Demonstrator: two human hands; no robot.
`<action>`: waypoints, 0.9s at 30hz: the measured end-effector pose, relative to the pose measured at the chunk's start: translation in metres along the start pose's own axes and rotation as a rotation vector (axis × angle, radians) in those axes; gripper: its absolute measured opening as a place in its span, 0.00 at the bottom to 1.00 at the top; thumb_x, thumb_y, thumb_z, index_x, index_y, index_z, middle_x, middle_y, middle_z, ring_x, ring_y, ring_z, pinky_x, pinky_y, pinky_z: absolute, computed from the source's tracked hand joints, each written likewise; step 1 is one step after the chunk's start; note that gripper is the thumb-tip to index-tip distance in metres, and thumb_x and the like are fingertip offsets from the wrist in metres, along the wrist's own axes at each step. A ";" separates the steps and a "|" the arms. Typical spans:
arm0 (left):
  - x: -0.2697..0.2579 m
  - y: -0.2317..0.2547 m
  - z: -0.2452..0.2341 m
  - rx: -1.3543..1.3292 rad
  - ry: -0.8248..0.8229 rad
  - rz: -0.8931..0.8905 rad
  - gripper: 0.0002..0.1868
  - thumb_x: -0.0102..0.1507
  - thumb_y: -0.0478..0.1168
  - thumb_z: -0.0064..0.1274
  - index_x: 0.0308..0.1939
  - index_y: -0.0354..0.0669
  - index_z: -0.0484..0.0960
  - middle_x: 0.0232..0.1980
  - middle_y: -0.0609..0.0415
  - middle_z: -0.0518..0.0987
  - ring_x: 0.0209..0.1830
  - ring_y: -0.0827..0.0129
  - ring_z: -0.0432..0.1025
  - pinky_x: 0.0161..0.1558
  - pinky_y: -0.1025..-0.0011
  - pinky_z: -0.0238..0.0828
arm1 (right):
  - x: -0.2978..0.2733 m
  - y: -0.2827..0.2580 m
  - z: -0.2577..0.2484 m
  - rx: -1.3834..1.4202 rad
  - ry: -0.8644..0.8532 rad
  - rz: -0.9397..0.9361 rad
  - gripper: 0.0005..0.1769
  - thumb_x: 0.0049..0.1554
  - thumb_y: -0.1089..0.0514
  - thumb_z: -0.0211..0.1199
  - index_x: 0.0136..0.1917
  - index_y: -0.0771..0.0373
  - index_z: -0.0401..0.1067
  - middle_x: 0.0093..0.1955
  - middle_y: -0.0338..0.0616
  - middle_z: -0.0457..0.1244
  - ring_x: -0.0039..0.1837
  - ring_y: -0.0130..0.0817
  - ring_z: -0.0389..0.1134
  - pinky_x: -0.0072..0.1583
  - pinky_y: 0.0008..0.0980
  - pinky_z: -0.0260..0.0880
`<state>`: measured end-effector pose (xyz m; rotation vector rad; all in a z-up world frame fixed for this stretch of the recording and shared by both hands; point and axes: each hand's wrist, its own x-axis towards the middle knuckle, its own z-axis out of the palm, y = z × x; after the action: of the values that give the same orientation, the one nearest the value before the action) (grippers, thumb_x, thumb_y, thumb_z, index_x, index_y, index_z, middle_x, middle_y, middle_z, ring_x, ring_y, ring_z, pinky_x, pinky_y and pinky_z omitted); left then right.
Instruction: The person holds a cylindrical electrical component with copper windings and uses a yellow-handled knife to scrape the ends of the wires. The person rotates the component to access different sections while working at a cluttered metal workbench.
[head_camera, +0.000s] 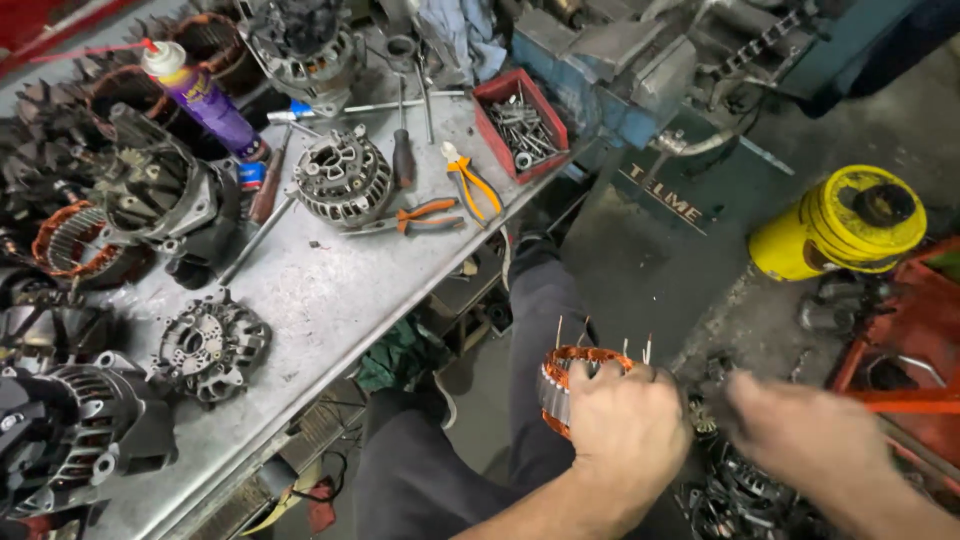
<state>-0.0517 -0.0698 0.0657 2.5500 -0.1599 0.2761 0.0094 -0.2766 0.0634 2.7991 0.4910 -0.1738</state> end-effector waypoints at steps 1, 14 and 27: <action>0.000 -0.002 0.002 0.001 0.022 0.013 0.10 0.58 0.43 0.54 0.28 0.42 0.84 0.31 0.50 0.82 0.33 0.56 0.77 0.45 0.50 0.62 | 0.006 0.002 0.007 -0.001 0.029 -0.009 0.19 0.52 0.36 0.58 0.43 0.51 0.65 0.33 0.44 0.70 0.38 0.49 0.75 0.41 0.51 0.76; 0.051 -0.152 -0.028 -1.024 -0.480 0.114 0.12 0.56 0.42 0.68 0.37 0.36 0.89 0.34 0.51 0.86 0.35 0.68 0.78 0.43 0.70 0.73 | 0.010 -0.031 0.004 0.662 0.345 -0.218 0.30 0.49 0.39 0.69 0.55 0.64 0.73 0.45 0.54 0.70 0.46 0.47 0.75 0.47 0.43 0.77; 0.004 -0.081 -0.047 -0.620 0.241 -0.334 0.11 0.61 0.41 0.61 0.43 0.38 0.86 0.49 0.47 0.84 0.50 0.59 0.78 0.52 0.68 0.73 | 0.007 -0.092 -0.027 0.832 0.475 -0.346 0.40 0.36 0.42 0.78 0.56 0.64 0.71 0.52 0.48 0.69 0.48 0.45 0.75 0.46 0.38 0.77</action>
<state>-0.0417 0.0236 0.0623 1.8720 0.2383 0.3379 -0.0147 -0.1838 0.0641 3.5365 1.2644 0.3017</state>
